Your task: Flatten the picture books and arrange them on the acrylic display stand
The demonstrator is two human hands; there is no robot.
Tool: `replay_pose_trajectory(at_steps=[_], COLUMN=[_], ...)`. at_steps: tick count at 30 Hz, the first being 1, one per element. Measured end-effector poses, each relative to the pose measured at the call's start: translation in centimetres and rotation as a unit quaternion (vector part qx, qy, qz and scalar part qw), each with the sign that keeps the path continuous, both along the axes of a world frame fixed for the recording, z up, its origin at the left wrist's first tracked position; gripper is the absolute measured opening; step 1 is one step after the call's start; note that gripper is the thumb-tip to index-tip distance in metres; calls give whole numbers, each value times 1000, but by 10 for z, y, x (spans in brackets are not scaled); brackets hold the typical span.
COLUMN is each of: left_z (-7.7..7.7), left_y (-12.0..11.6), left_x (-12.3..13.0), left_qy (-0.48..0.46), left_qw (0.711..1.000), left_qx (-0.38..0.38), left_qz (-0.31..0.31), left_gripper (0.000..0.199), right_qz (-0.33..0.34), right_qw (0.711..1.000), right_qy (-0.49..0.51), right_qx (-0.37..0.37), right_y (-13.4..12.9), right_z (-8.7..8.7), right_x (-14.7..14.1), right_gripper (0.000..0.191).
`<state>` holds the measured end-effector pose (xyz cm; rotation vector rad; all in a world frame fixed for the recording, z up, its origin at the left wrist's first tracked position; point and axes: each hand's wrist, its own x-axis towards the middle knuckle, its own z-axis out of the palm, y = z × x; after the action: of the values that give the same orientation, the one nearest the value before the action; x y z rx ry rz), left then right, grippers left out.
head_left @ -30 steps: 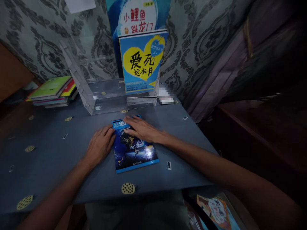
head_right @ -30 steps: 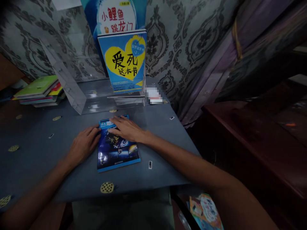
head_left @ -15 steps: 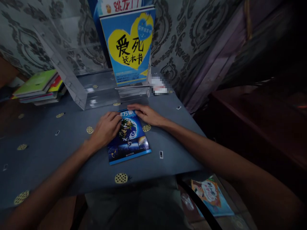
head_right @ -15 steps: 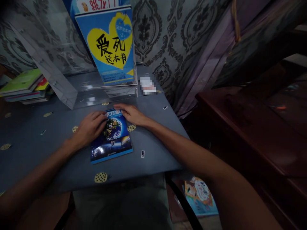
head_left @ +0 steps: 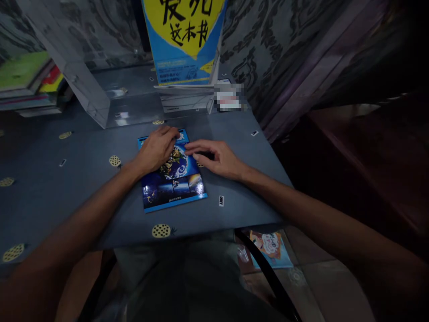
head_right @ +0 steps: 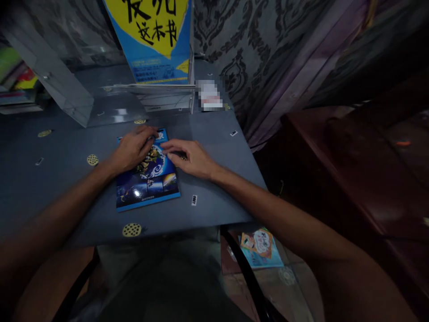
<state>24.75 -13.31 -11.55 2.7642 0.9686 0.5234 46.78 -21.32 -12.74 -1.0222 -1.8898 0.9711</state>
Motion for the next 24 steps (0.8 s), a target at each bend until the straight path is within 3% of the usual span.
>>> replay_pose_trajectory(at_steps=[5, 11, 16, 21, 24], left_z=[-2, -5, -5, -7, -6], left_y=[1, -3, -6, -6, -5], left_x=[1, 4, 6, 4, 3], left_qy=[2, 10, 36, 27, 28], left_qw=[1000, 999, 997, 997, 998], left_qx=[8, 33, 57, 62, 57], left_qz=[3, 10, 27, 25, 26], left_gripper=[26, 27, 28, 26, 27], right_qz=[-23, -1, 49, 188, 207], right_qw=[996, 990, 967, 935, 927], right_qy=[-74, -97, -161, -235, -259], right_qx=[38, 104, 193, 185, 172], right_y=[-51, -99, -112, -109, -108], right_z=[9, 12, 15, 17, 16], right_x=[1, 3, -34, -89, -94], right_gripper=[28, 32, 29, 39, 48])
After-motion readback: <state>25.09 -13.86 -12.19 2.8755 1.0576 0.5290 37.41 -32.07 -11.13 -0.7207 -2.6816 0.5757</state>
